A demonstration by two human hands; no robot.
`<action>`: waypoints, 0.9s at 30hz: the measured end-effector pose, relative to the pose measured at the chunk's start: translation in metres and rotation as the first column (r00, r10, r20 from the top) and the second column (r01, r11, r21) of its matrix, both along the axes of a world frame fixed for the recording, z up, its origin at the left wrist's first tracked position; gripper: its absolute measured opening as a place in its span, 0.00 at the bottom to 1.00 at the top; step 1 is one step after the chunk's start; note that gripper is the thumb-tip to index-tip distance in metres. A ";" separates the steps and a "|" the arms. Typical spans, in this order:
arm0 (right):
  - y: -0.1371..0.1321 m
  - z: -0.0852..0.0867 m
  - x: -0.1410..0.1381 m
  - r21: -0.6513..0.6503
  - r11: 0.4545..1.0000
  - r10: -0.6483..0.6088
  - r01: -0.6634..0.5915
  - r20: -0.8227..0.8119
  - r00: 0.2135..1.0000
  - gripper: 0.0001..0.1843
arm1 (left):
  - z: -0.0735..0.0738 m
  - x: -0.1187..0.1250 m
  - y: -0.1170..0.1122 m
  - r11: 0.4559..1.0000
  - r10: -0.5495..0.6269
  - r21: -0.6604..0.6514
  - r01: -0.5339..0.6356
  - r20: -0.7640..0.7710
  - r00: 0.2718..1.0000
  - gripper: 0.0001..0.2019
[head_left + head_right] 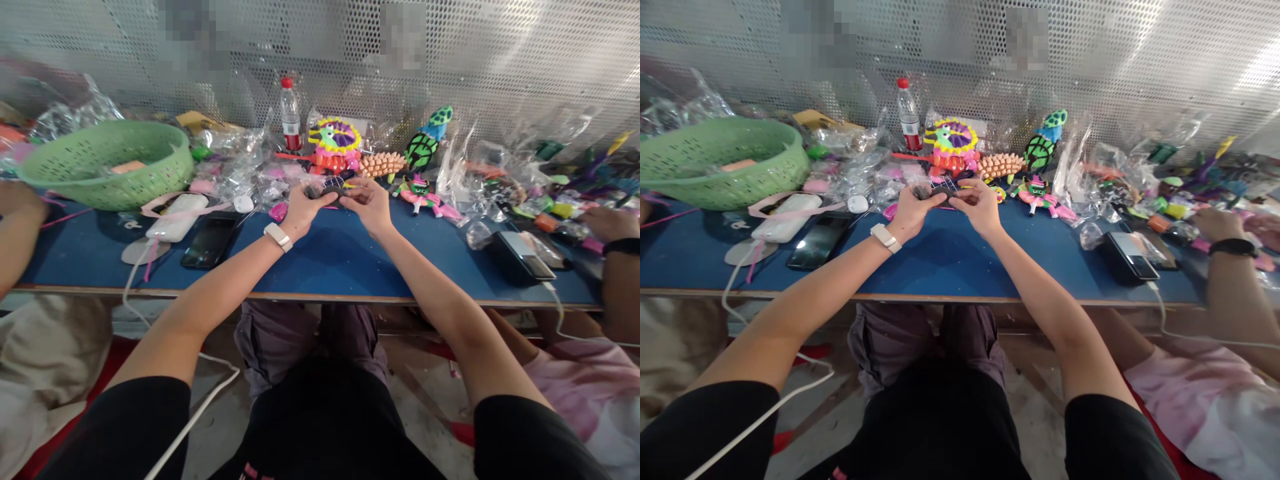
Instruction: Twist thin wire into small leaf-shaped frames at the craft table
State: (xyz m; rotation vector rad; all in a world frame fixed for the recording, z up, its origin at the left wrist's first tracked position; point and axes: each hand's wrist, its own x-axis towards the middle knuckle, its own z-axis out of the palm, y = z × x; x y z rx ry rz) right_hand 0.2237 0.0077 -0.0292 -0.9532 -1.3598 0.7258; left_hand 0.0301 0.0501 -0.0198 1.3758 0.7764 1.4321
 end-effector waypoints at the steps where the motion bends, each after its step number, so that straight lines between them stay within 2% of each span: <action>1: -0.001 0.001 -0.001 0.000 1.000 -0.003 0.003 -0.003 1.000 0.37 | 0.000 0.000 0.000 1.000 -0.002 -0.002 0.002 0.003 1.000 0.31; 7: -0.002 0.001 -0.004 0.025 0.999 -0.033 0.033 -0.013 0.999 0.36 | -0.002 -0.001 0.001 0.999 0.031 0.023 -0.031 0.005 1.000 0.30; 13: 0.002 -0.003 0.000 0.010 1.000 -0.016 0.017 -0.033 0.999 0.32 | -0.004 0.000 0.006 0.995 0.100 -0.029 -0.099 0.027 0.995 0.33; 21: 0.002 -0.002 -0.002 -0.045 0.999 0.014 -0.019 -0.105 0.994 0.35 | -0.007 0.002 0.008 0.996 0.087 -0.029 -0.086 0.027 0.996 0.32; 27: 0.003 -0.006 -0.003 -0.030 0.999 0.039 -0.040 -0.032 0.999 0.37 | -0.001 0.000 0.000 0.998 0.067 -0.010 -0.067 -0.003 0.998 0.30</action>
